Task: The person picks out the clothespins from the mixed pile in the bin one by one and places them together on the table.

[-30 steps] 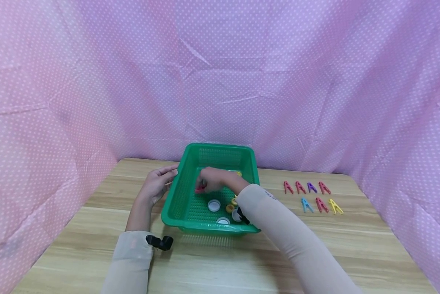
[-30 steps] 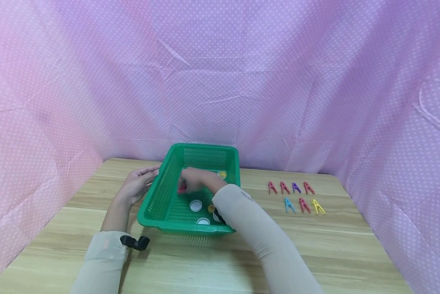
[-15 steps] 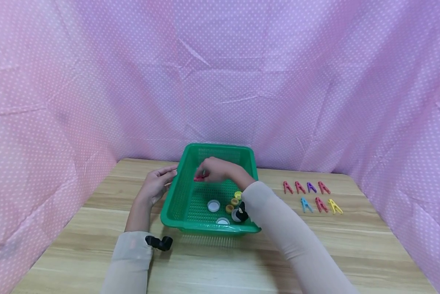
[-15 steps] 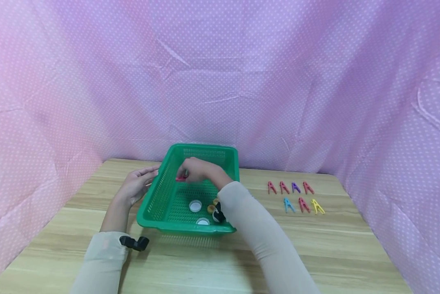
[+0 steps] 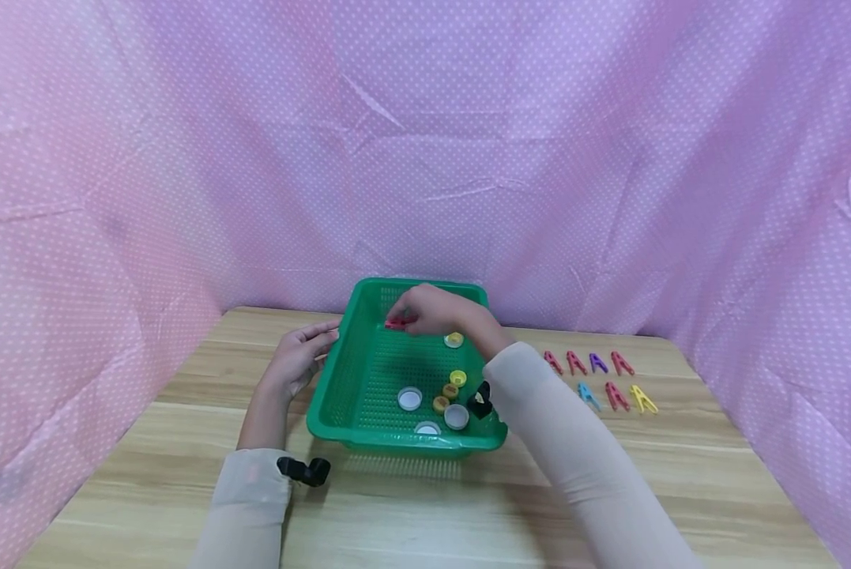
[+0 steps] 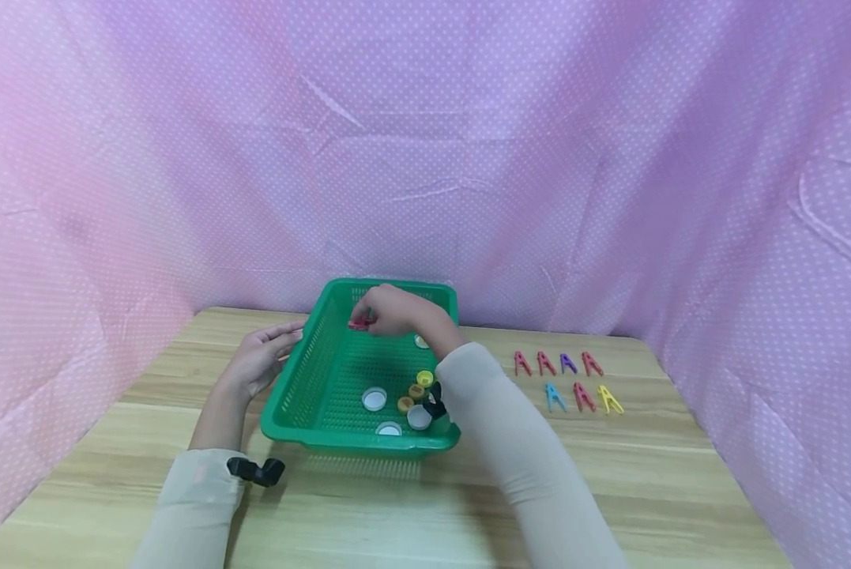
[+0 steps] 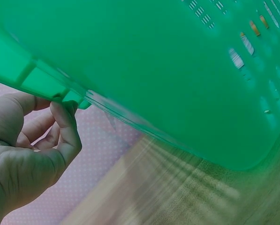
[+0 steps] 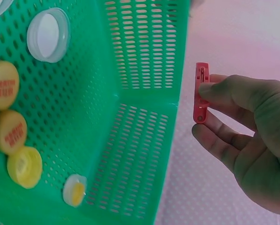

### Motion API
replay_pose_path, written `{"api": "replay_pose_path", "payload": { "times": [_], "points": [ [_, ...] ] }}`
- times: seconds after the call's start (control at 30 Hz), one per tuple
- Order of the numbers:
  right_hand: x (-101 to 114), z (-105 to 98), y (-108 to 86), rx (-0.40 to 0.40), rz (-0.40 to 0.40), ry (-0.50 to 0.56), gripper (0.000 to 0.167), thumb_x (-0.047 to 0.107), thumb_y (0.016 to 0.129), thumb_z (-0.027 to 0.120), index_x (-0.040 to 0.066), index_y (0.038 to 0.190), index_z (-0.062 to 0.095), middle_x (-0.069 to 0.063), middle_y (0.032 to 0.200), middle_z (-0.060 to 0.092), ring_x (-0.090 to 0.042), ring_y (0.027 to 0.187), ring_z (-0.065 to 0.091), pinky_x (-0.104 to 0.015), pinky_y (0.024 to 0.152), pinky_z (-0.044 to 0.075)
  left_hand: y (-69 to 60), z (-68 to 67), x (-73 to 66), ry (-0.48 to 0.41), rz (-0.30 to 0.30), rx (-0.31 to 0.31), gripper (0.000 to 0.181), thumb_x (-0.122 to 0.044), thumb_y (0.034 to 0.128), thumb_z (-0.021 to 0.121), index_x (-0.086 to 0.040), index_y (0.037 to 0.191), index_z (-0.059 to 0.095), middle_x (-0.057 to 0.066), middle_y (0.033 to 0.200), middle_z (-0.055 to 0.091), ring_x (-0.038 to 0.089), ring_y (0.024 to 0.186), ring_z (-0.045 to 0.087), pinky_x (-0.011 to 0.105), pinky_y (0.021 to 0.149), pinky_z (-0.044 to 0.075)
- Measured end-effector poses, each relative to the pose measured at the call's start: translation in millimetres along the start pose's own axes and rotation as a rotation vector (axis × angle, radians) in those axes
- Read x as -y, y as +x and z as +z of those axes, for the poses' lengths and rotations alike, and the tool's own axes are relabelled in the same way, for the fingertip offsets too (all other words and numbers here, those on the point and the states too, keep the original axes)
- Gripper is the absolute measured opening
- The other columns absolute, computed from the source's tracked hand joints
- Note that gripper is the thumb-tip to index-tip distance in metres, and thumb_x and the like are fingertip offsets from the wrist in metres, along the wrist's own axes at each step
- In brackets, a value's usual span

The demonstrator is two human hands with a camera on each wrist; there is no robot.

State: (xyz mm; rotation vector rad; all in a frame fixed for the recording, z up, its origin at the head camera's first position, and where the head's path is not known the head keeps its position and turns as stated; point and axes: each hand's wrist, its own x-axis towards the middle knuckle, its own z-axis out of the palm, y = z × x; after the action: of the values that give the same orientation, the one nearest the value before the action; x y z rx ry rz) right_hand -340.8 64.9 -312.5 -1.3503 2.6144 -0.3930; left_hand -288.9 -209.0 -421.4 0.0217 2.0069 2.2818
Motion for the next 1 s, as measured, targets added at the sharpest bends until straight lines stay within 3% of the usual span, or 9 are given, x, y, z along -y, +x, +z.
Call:
{"api": "replay_pose_path", "payload": {
  "times": [0.37,0.67,1.0],
  "points": [
    [-0.8,-23.8,-29.2,-0.042,-0.043,-0.060,0.021,0.008,0.099,0.067,0.008,0.117,0.077,-0.005,0.112,0.075,-0.015,0.091,0.065,-0.034,0.086,0.055,0.7,-0.9,0.7,0.001,0.002,0.002,0.045,-0.018,0.1031,0.065,0.003,0.142,0.056,-0.003,0.109,0.071,0.009,0.092,0.068,0.027,0.083,0.058],
    [-11.5,-35.3,-59.1,-0.069,0.003,-0.032,0.017,0.008,0.097,0.069,0.010,0.111,0.078,0.000,0.100,0.074,-0.012,0.083,0.065,-0.030,0.077,0.056,1.3,-0.8,1.0,0.001,0.002,-0.002,0.045,-0.018,0.1034,0.064,0.003,0.142,0.056,-0.003,0.109,0.072,0.009,0.093,0.068,0.027,0.083,0.058],
    [-31.4,-38.2,-99.7,-0.100,0.021,-0.065,0.018,0.004,0.095,0.071,0.006,0.111,0.077,-0.005,0.102,0.075,-0.015,0.089,0.069,-0.035,0.081,0.059,1.8,-0.4,2.7,-0.018,0.006,-0.016,0.042,-0.016,0.1029,0.065,0.004,0.140,0.058,-0.003,0.107,0.072,0.009,0.090,0.069,0.028,0.082,0.059]
  ]
}}
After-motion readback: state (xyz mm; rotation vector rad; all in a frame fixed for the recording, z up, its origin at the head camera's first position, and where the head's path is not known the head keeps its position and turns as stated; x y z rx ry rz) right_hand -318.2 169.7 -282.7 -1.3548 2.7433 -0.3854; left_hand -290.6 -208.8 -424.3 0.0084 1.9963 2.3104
